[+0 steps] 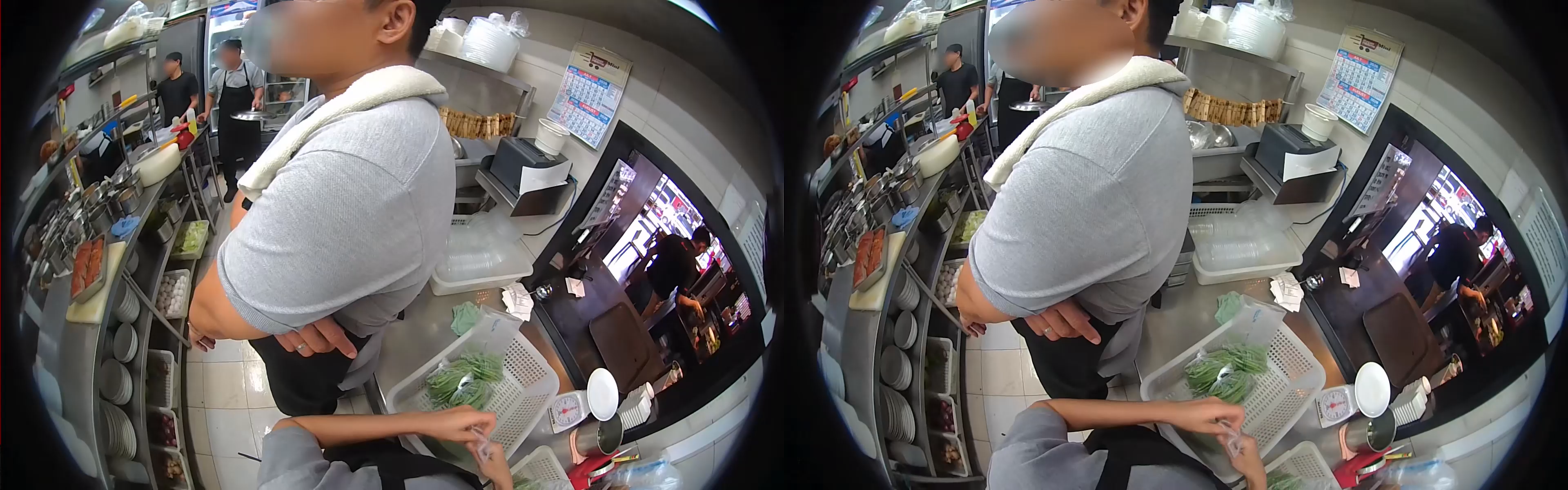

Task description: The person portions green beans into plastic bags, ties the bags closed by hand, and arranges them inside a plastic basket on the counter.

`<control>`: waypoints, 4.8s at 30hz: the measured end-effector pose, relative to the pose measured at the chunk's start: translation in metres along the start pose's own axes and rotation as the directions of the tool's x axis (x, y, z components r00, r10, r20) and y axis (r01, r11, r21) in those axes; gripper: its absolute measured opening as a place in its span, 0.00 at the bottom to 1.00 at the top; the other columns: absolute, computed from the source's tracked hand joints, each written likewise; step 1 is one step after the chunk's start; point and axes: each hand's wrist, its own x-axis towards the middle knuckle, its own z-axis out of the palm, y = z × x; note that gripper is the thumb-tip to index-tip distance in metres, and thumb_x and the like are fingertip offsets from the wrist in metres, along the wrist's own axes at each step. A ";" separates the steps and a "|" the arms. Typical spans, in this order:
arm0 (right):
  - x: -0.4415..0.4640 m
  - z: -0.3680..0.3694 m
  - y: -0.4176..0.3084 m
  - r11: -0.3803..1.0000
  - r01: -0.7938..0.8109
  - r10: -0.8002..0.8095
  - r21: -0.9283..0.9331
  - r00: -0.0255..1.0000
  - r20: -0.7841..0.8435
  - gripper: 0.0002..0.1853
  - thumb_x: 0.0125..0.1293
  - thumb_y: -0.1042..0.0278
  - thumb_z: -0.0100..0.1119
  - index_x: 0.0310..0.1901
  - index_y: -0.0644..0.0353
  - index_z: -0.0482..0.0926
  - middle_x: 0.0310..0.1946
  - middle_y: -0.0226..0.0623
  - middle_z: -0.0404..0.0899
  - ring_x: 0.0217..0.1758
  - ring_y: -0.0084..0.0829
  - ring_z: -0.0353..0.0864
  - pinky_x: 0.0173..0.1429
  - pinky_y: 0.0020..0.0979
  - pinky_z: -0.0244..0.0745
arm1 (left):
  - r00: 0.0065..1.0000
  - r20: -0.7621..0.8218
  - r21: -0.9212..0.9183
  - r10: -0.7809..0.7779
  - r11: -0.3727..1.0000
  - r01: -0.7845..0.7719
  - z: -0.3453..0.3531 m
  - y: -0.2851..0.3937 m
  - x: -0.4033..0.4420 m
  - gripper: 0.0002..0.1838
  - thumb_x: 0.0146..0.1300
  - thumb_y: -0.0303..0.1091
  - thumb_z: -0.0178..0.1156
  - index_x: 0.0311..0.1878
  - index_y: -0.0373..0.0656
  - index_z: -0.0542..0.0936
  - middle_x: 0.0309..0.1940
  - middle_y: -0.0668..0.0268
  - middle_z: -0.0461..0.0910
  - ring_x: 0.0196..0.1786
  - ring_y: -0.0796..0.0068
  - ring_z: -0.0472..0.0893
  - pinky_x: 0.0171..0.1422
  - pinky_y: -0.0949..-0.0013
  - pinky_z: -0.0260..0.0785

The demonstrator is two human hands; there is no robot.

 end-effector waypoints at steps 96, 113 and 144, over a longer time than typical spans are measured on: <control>0.056 0.068 -0.132 0.664 0.566 -0.463 0.489 0.824 -0.325 0.43 0.62 0.48 0.56 0.69 0.61 0.45 0.66 0.44 0.54 0.69 0.39 0.53 0.71 0.39 0.44 | 0.813 -0.583 -0.243 -0.016 0.958 -0.155 -0.059 0.103 -0.058 0.29 0.71 0.55 0.23 0.20 0.47 0.59 0.18 0.68 0.67 0.34 0.77 0.73 0.55 0.69 0.60; 0.081 0.061 -0.111 0.620 -0.037 -0.218 0.784 0.951 0.218 0.16 0.70 0.61 0.42 0.30 0.64 0.70 0.27 0.42 0.76 0.31 0.33 0.79 0.50 0.44 0.74 | 0.918 -0.082 -0.799 -0.387 0.576 0.171 0.006 0.010 -0.079 0.13 0.64 0.37 0.46 0.24 0.42 0.68 0.17 0.68 0.69 0.23 0.79 0.71 0.33 0.76 0.64; 0.111 0.059 -0.077 -0.053 -0.157 -0.089 0.986 0.984 0.152 0.12 0.71 0.54 0.43 0.41 0.53 0.71 0.13 0.20 0.48 0.11 0.14 0.42 0.15 0.19 0.43 | 0.989 -0.101 -0.994 -0.104 -0.037 -0.106 0.039 -0.047 -0.097 0.13 0.71 0.40 0.39 0.33 0.45 0.68 0.41 0.53 0.76 0.48 0.69 0.73 0.52 0.72 0.69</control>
